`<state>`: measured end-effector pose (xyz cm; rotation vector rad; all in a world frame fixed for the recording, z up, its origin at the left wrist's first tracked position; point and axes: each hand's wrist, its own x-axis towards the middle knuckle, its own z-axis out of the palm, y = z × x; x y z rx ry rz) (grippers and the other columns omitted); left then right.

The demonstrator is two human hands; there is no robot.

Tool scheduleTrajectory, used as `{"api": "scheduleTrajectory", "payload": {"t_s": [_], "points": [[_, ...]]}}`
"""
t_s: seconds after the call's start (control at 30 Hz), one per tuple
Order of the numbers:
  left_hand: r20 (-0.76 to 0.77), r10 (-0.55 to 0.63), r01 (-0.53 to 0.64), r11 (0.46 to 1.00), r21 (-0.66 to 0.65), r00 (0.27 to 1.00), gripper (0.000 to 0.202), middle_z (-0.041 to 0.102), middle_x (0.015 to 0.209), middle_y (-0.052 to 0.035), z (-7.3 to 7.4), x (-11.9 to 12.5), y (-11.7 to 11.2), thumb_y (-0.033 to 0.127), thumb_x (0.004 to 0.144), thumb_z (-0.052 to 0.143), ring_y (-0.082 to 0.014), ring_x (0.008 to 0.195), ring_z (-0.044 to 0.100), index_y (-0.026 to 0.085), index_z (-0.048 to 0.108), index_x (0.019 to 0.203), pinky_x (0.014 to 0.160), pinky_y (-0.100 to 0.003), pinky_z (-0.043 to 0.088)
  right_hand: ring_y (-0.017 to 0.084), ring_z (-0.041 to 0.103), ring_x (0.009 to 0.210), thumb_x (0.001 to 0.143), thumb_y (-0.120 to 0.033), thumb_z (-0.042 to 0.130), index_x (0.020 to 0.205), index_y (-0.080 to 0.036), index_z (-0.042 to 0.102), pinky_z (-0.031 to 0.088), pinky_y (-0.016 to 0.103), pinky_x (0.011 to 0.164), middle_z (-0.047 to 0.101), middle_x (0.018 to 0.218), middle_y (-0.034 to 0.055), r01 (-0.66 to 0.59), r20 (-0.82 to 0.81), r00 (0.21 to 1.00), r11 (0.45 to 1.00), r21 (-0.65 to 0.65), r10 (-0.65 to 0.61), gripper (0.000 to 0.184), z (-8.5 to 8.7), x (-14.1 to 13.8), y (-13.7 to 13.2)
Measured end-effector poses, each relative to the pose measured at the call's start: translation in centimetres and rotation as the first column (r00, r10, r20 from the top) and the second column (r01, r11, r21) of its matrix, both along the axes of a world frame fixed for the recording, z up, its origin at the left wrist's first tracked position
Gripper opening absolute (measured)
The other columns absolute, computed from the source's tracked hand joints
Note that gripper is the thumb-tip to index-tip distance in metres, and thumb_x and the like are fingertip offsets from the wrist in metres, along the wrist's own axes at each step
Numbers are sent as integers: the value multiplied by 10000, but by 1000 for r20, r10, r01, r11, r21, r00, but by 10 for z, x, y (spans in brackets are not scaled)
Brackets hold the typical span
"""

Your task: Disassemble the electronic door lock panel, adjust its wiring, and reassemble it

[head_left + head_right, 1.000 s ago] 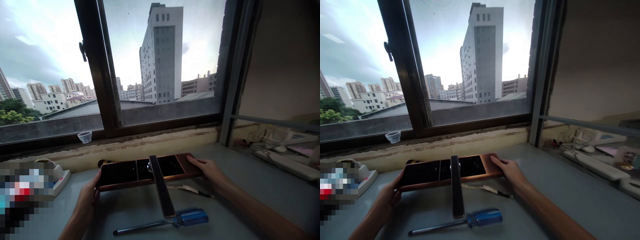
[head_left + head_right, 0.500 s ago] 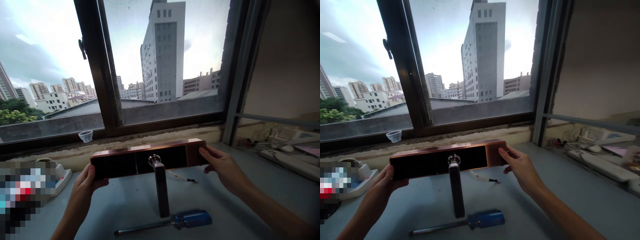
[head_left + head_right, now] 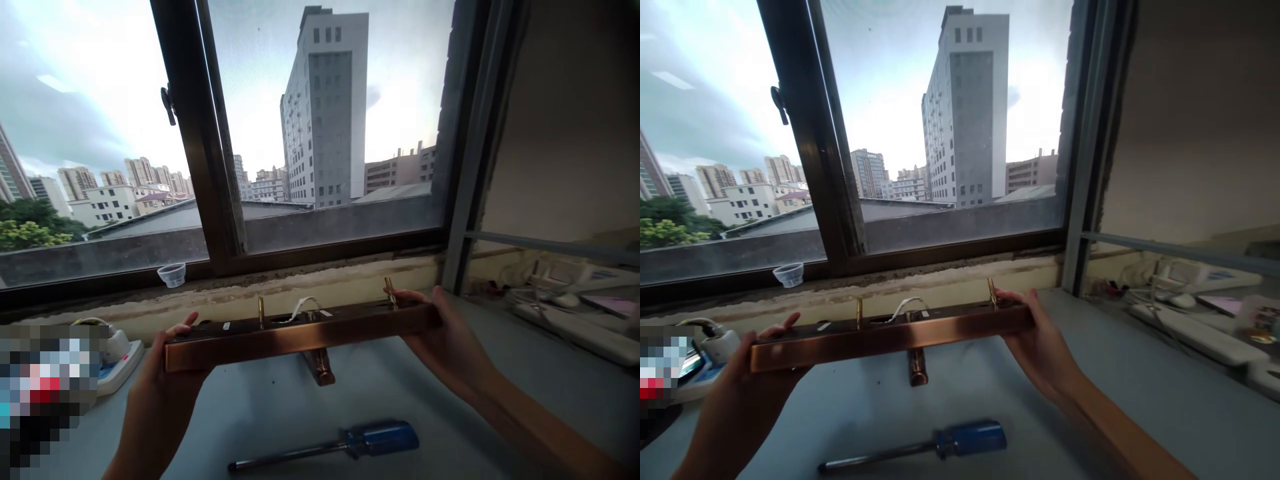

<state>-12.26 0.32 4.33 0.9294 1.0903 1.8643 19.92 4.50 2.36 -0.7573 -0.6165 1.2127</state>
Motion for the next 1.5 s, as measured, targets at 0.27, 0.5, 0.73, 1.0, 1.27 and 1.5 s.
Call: {"api": "scheduleTrajectory", "payload": {"t_s": [0.27,0.5,0.73,1.0,1.27,1.5], "points": [[208,-98,131,980,-150,973,435,622,1152,-30,-5,-12,-6,168,564,577,-223,940,614,197,655,992,627,-224,544,202,604,907,543,-142,546,1145,-204,518,536,244,680,633,1016,52,-120,-73,991,989,-92,113,606,-8,-1,-1],[199,13,19,987,-162,980,314,671,1070,-17,-25,-19,1,171,549,634,-233,1024,574,202,695,856,577,-166,522,209,561,1023,601,-217,534,1132,-187,546,519,225,742,608,1109,31,-168,-73,985,976,-142,159,531,-19,-3,-2],[179,4,29,982,-184,984,314,656,1100,-21,-36,-22,2,214,588,639,-224,930,611,222,706,896,564,-201,531,226,558,1026,655,-289,557,1141,-192,561,521,229,692,602,1129,34,-172,-81,984,967,-190,159,496,-24,-2,0],[208,14,38,969,-244,978,366,653,1098,10,-33,-16,5,239,514,693,-235,1003,568,239,707,879,562,-183,518,227,579,981,636,-302,558,1125,-186,568,515,247,710,632,1064,37,-172,-82,984,960,-219,158,503,-30,-4,5],[239,34,52,937,-346,971,314,628,1142,35,-24,-5,5,311,660,622,-183,918,611,265,663,967,581,-180,506,196,581,973,632,-270,602,1167,-249,529,507,203,679,582,1165,-3,-173,-22,985,952,-254,173,541,-37,-3,8],[160,16,42,936,-351,987,360,585,1222,-16,-39,-21,10,418,647,622,-284,1125,513,261,676,966,639,-269,536,212,546,1049,625,-348,631,1187,-270,520,498,192,651,564,1196,0,-130,95,983,955,-267,160,578,-35,3,6]]}}
